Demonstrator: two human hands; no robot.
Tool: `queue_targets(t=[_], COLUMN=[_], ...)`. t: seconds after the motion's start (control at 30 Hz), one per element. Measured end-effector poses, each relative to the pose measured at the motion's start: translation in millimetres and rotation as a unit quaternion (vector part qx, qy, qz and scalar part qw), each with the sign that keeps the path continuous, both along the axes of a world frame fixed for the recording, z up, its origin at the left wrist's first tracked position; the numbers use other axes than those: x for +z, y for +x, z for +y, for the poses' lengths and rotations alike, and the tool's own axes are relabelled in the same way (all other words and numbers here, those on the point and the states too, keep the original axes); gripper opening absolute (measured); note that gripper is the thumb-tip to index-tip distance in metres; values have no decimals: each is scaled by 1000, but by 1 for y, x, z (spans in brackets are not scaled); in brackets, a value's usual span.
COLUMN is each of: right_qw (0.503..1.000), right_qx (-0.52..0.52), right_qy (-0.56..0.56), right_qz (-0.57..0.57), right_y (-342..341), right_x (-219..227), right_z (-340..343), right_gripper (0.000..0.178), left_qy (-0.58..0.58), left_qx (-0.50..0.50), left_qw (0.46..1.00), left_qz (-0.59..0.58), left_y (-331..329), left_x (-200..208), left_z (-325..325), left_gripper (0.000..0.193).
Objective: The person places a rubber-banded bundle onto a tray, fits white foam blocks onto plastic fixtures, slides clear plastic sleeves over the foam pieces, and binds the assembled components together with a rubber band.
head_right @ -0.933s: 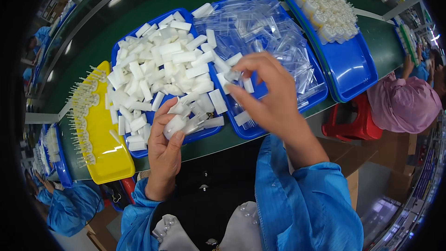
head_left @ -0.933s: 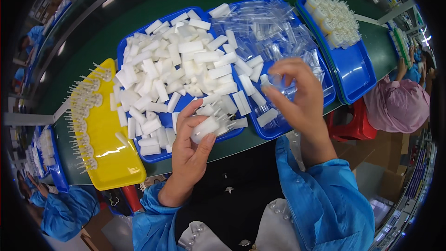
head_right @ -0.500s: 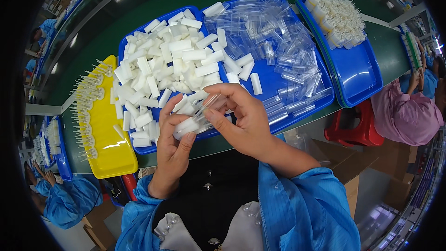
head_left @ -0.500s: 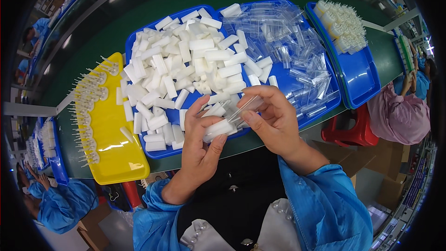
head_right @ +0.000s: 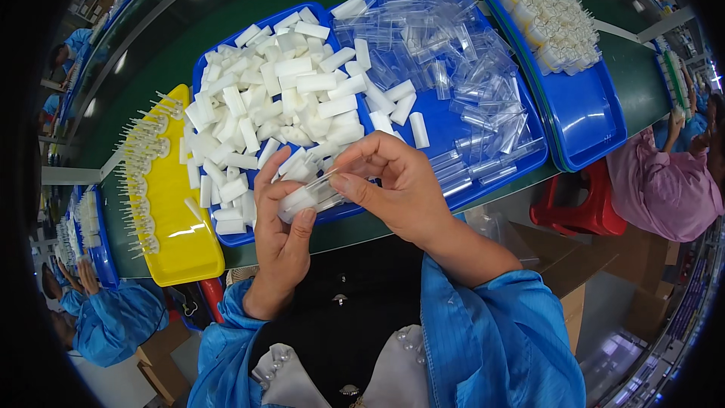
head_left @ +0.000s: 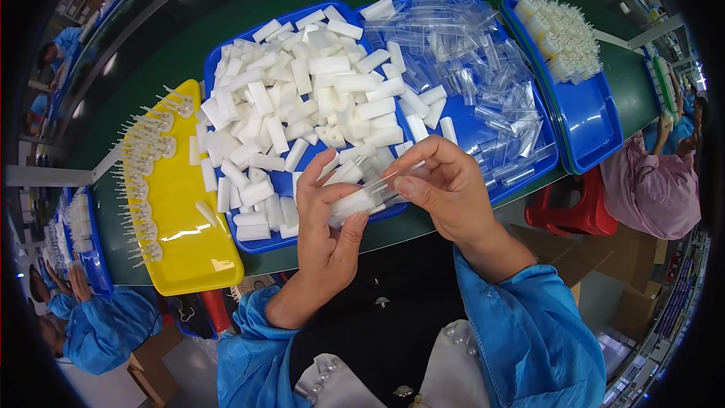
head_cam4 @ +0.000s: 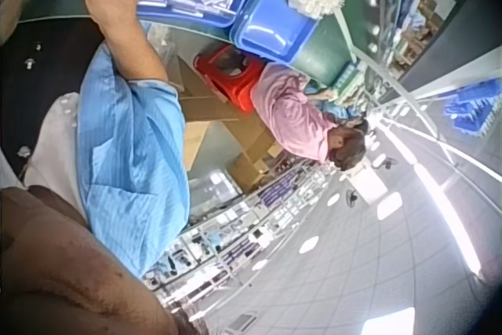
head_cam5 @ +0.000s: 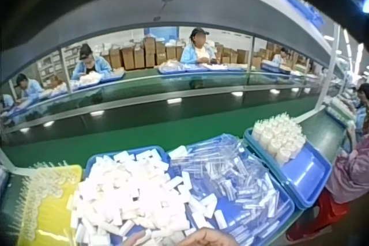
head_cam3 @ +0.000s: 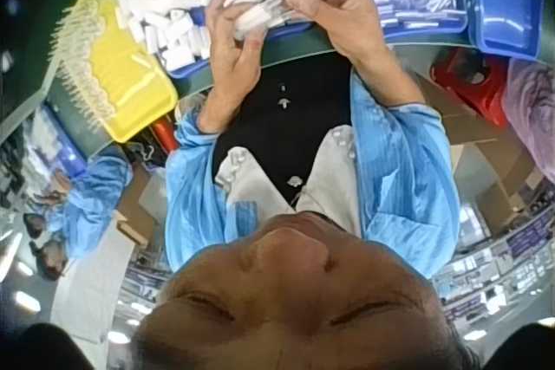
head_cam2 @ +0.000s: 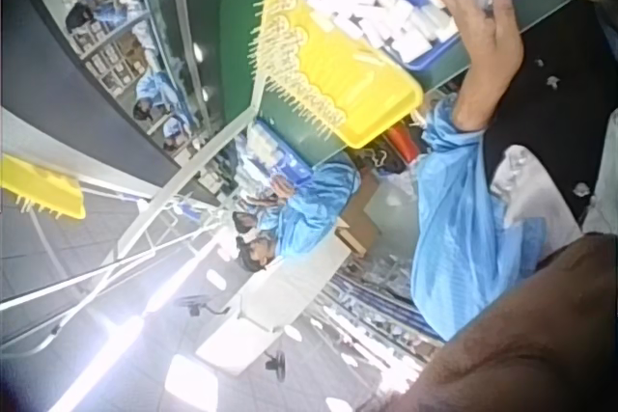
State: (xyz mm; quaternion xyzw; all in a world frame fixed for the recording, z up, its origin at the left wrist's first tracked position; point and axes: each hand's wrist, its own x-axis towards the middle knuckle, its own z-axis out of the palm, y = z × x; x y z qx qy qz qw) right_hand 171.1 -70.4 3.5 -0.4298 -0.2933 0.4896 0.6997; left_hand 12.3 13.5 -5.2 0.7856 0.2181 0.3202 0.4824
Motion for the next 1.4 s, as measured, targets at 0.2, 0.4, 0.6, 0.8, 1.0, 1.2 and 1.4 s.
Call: queue_targets(t=[0.2, 0.4, 0.6, 0.8, 1.0, 1.2, 1.4], right_qw=[998, 992, 989, 968, 964, 983, 963], right_qx=[-14, -34, -77, -121, -101, -64, -38], right_qy=[3, 10, 28, 51, 19, -3, -30], right_qz=[-69, -120, -120, -213, -246, -171, -264], right_y=[0, -5, -15, -15, -8, 0, 3], right_x=[0, -1, -3, -8, -5, 4, 9], right_z=[-2, -2, -2, -5, -6, -3, -7], right_gripper=[19, 20, 20, 20, 19, 19, 20], left_qy=[-203, -164, -225, -181, -115, -168, -101], left_qx=[-20, 7, 26, 11, -15, -19, -37], left_qw=[976, 984, 965, 975, 992, 986, 994], left_qz=[-73, -65, -133, -125, -44, -5, 2], left_y=[1, 3, 4, 3, -1, -2, -3], left_x=[-7, -7, -12, -14, -3, 0, -6], left_z=[-4, -4, -9, -8, 0, -3, -3], left_gripper=[17, 19, 14, 12, 13, 16, 21])
